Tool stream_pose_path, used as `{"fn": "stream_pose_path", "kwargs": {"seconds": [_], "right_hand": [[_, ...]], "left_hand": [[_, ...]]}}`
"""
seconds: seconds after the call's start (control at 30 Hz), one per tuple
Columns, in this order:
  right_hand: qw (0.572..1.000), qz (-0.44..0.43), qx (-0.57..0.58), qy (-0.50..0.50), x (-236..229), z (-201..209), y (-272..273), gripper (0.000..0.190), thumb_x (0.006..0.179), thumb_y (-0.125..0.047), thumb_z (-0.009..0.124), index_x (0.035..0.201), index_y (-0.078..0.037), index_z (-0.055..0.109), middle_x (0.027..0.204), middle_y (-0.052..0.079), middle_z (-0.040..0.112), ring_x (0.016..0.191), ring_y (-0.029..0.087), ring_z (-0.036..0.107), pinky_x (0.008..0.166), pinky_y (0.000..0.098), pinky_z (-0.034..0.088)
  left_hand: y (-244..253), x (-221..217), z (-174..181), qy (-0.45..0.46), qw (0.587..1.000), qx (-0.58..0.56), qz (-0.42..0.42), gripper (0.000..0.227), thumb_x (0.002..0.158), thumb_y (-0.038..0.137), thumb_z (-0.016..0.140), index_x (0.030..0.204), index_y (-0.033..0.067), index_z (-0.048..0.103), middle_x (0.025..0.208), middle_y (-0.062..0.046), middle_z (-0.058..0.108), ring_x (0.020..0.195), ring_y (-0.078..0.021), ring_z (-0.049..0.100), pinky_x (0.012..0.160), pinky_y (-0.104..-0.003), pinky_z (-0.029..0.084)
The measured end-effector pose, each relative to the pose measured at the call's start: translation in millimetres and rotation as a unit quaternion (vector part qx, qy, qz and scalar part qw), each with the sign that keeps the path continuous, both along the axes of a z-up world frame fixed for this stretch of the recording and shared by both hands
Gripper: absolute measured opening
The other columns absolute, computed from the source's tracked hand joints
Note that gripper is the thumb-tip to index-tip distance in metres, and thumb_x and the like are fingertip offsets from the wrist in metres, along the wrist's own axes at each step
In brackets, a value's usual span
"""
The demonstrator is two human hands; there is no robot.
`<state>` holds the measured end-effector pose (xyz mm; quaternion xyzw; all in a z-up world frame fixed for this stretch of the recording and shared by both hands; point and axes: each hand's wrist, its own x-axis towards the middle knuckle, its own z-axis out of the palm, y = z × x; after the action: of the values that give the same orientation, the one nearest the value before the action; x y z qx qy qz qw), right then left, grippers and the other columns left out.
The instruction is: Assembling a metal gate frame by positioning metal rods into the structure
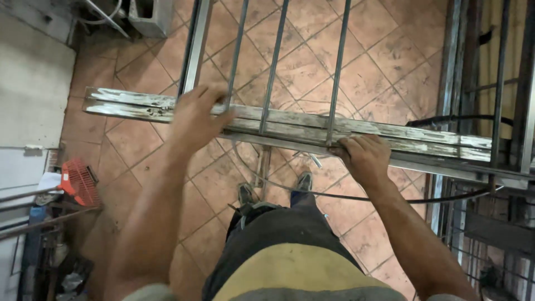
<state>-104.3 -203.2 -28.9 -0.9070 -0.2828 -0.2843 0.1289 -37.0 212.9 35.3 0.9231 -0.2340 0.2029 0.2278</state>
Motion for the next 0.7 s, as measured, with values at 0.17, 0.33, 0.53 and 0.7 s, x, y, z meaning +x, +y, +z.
{"fn": "stream_pose_path", "kwargs": {"seconds": [0.17, 0.33, 0.53, 0.7], "right_hand": [[1.000, 0.015, -0.017, -0.005, -1.2, -2.7, -2.7, 0.026, 0.101, -0.041, 0.069, 0.098, -0.016, 0.073, 0.083, 0.006, 0.071, 0.075, 0.025, 0.072, 0.077, 0.0360, 0.056], [1.000, 0.013, -0.008, -0.010, 0.8, -3.3, -5.8, 0.026, 0.100, -0.042, 0.070, 0.098, -0.015, 0.073, 0.083, 0.005, 0.071, 0.077, 0.023, 0.072, 0.081, 0.0343, 0.055], [1.000, 0.008, 0.003, 0.019, -2.2, 7.8, -0.9, 0.021, 0.098, -0.036, 0.075, 0.096, -0.015, 0.073, 0.079, 0.003, 0.069, 0.073, 0.023, 0.071, 0.077, 0.0358, 0.055], [1.000, 0.006, 0.018, 0.025, -5.1, 15.7, 1.0, 0.022, 0.098, -0.034, 0.076, 0.096, -0.013, 0.073, 0.079, 0.006, 0.069, 0.071, 0.025, 0.071, 0.078, 0.0368, 0.055]], "left_hand": [[45.8, -24.5, -60.4, 0.158, 0.972, 0.175, -0.004, 0.040, 0.081, 0.045, 0.079, 0.112, 0.0190, 0.075, 0.103, -0.008, 0.074, 0.106, -0.0295, 0.071, 0.094, -0.043, 0.052], [54.2, -16.2, -88.4, 0.139, 0.983, 0.123, -0.006, 0.038, 0.081, 0.052, 0.079, 0.102, 0.0211, 0.073, 0.095, -0.003, 0.070, 0.102, -0.0237, 0.070, 0.088, -0.038, 0.051], [59.5, -14.1, -87.4, 0.095, 0.993, 0.062, -0.039, 0.035, 0.075, 0.044, 0.086, 0.099, 0.0213, 0.073, 0.089, -0.002, 0.069, 0.094, -0.0226, 0.070, 0.086, -0.036, 0.051], [62.9, -17.4, -89.9, 0.038, 0.997, 0.056, -0.043, 0.029, 0.079, 0.039, 0.086, 0.095, 0.0216, 0.069, 0.084, 0.001, 0.064, 0.087, -0.0206, 0.068, 0.081, -0.035, 0.052]]}}
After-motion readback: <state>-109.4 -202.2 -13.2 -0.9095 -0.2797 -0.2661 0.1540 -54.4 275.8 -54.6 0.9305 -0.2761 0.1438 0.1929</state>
